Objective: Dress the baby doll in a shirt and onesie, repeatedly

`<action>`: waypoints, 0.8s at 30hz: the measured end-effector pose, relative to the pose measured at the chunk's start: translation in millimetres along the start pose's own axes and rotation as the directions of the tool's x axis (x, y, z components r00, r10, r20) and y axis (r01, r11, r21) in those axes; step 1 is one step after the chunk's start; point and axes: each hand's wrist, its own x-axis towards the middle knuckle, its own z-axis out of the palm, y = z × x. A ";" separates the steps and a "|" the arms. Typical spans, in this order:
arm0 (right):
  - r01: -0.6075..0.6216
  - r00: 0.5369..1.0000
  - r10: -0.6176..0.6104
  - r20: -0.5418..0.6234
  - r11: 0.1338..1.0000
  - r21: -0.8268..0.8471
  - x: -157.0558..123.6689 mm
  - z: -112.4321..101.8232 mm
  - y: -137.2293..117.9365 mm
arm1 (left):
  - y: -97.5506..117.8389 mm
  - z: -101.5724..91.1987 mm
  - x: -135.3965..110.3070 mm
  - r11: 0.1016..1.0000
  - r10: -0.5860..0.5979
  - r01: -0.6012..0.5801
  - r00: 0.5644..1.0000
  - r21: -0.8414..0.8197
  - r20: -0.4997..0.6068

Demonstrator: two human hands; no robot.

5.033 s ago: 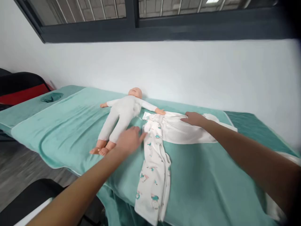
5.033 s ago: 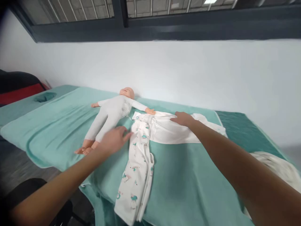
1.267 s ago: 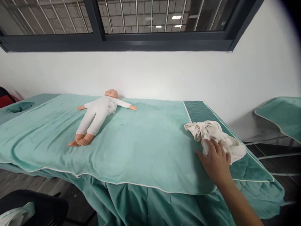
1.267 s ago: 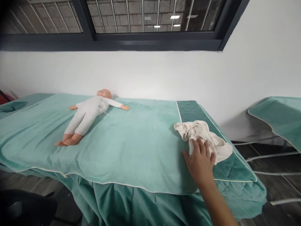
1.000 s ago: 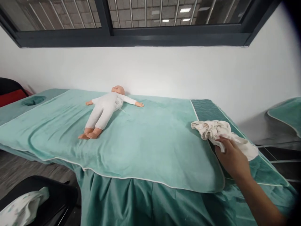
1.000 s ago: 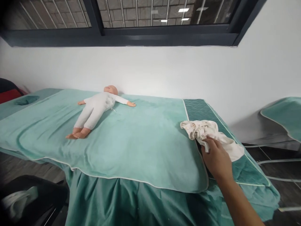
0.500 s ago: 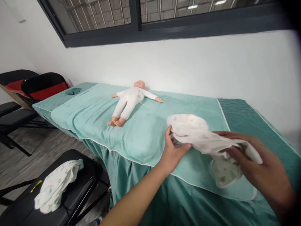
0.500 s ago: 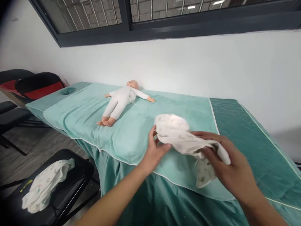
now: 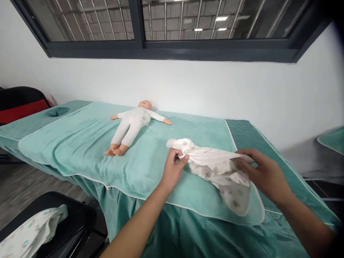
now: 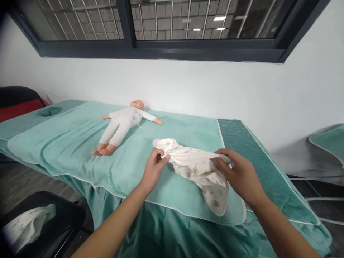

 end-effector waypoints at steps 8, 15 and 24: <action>0.255 0.919 -0.211 -0.332 0.962 0.095 9.2 -6.1 -42.5 | 55.5 18.8 44.2 0.953 0.112 -0.111 0.994 -0.283 -0.011; -0.110 0.935 -0.042 0.353 0.909 0.402 -27.6 66.0 -30.3 | 25.0 17.0 41.6 0.875 -0.152 0.129 0.988 -0.467 -0.012; -0.197 0.946 0.008 0.324 0.807 0.556 19.2 63.1 -64.2 | 48.0 13.6 30.2 0.910 -0.122 0.264 0.908 -0.319 0.401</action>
